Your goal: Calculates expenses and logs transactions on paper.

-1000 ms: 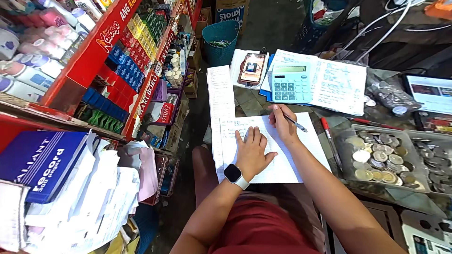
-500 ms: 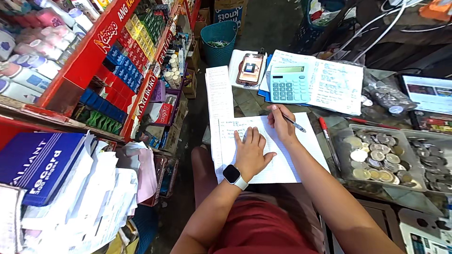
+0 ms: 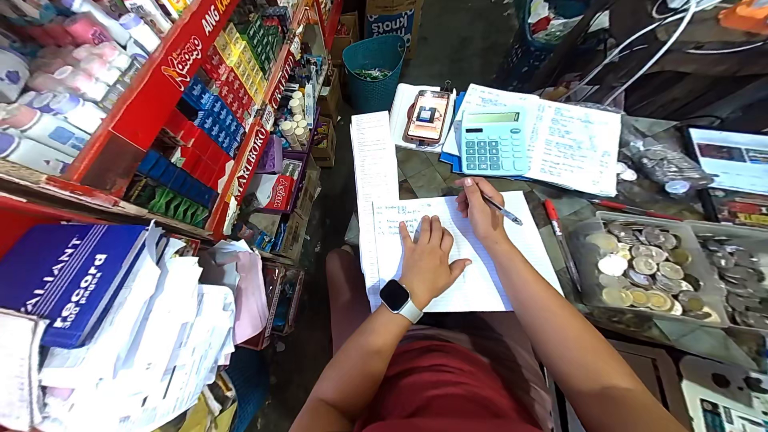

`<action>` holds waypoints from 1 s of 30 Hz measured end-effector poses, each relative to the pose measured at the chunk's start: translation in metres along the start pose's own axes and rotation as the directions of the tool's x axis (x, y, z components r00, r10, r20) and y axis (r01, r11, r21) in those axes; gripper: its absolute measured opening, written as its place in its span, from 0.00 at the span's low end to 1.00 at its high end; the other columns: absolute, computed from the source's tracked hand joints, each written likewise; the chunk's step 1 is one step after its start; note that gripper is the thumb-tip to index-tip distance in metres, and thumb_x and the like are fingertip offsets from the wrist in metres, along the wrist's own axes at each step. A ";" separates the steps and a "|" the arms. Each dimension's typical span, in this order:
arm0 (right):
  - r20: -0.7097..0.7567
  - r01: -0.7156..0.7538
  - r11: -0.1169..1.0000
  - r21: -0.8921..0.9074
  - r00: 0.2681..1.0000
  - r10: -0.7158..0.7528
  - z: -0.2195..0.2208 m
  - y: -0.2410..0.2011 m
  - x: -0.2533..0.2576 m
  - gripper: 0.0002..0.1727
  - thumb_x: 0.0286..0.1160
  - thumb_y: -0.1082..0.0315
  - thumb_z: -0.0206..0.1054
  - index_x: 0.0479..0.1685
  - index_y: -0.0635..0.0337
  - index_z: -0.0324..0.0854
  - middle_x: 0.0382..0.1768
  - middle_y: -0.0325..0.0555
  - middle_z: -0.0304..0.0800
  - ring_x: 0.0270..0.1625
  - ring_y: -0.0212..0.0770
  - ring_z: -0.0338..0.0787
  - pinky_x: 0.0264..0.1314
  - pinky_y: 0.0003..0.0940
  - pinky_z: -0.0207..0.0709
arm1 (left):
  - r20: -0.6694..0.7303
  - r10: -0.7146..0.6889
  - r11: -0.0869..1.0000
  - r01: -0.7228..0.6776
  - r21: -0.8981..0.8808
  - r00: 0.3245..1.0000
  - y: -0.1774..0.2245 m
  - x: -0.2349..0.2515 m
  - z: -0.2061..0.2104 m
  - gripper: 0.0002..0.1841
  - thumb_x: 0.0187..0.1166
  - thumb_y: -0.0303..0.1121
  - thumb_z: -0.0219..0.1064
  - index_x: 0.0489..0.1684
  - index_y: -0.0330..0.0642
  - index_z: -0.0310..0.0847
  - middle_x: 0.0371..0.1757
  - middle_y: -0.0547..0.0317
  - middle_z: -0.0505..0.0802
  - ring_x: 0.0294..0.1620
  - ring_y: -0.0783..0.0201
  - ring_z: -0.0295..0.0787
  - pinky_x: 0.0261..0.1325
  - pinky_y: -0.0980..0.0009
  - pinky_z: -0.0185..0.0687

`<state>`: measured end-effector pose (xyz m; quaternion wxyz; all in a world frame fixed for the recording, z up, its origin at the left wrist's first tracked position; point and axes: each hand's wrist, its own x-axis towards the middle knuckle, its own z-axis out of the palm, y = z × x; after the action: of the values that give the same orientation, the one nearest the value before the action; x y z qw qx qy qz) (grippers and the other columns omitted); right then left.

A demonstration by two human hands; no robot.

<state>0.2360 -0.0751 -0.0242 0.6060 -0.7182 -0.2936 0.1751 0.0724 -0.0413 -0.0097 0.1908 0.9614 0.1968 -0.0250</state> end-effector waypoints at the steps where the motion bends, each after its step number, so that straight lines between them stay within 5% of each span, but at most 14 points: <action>1: -0.001 0.003 1.000 0.002 1.000 -0.003 0.000 0.000 0.000 0.19 0.94 0.61 0.50 0.55 0.65 0.84 0.25 0.35 0.80 0.23 0.23 0.79 0.27 0.17 0.74 | 0.001 0.000 1.000 0.000 0.001 1.000 0.000 0.000 0.000 0.40 0.86 0.63 0.49 0.83 0.36 0.69 0.91 0.39 0.64 0.94 0.38 0.50 0.84 0.22 0.30; 19: 0.002 0.000 1.000 0.007 1.000 0.000 0.004 -0.011 0.002 0.19 0.95 0.61 0.49 0.57 0.65 0.82 0.26 0.37 0.83 0.23 0.25 0.81 0.27 0.19 0.76 | -0.007 -0.001 1.000 0.001 -0.024 1.000 0.000 0.000 0.000 0.38 0.87 0.62 0.49 0.82 0.37 0.70 0.91 0.40 0.64 0.94 0.39 0.51 0.85 0.22 0.30; 22: 0.100 0.017 0.987 0.160 0.994 -0.033 0.013 -0.033 0.002 0.17 0.94 0.61 0.48 0.60 0.61 0.79 0.34 0.36 0.88 0.28 0.28 0.87 0.34 0.24 0.85 | -0.061 -0.002 0.997 -0.003 -0.080 0.998 -0.003 0.001 0.000 0.35 0.87 0.60 0.52 0.80 0.41 0.75 0.88 0.39 0.69 0.92 0.38 0.55 0.86 0.24 0.34; 25: 0.255 -0.129 0.947 0.295 0.965 0.052 0.029 -0.038 0.003 0.16 0.93 0.61 0.47 0.60 0.57 0.78 0.39 0.37 0.88 0.36 0.32 0.90 0.44 0.30 0.88 | -0.100 -0.009 0.992 -0.004 -0.128 0.995 -0.006 0.001 0.000 0.31 0.87 0.57 0.54 0.75 0.43 0.79 0.83 0.35 0.74 0.90 0.35 0.59 0.87 0.27 0.39; 30: 0.348 -0.163 0.946 0.281 0.936 0.058 0.041 -0.012 0.002 0.13 0.90 0.63 0.55 0.62 0.59 0.78 0.46 0.40 0.90 0.46 0.34 0.91 0.56 0.32 0.86 | -0.078 0.009 0.990 -0.020 -0.141 0.997 -0.008 -0.002 -0.004 0.29 0.90 0.53 0.52 0.77 0.40 0.78 0.83 0.40 0.76 0.91 0.40 0.59 0.90 0.33 0.40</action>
<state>0.2101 -0.0411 -0.0203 0.6401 -0.5911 -0.3201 0.3722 0.0677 -0.0334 -0.0084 0.2511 0.9470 0.1982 0.0274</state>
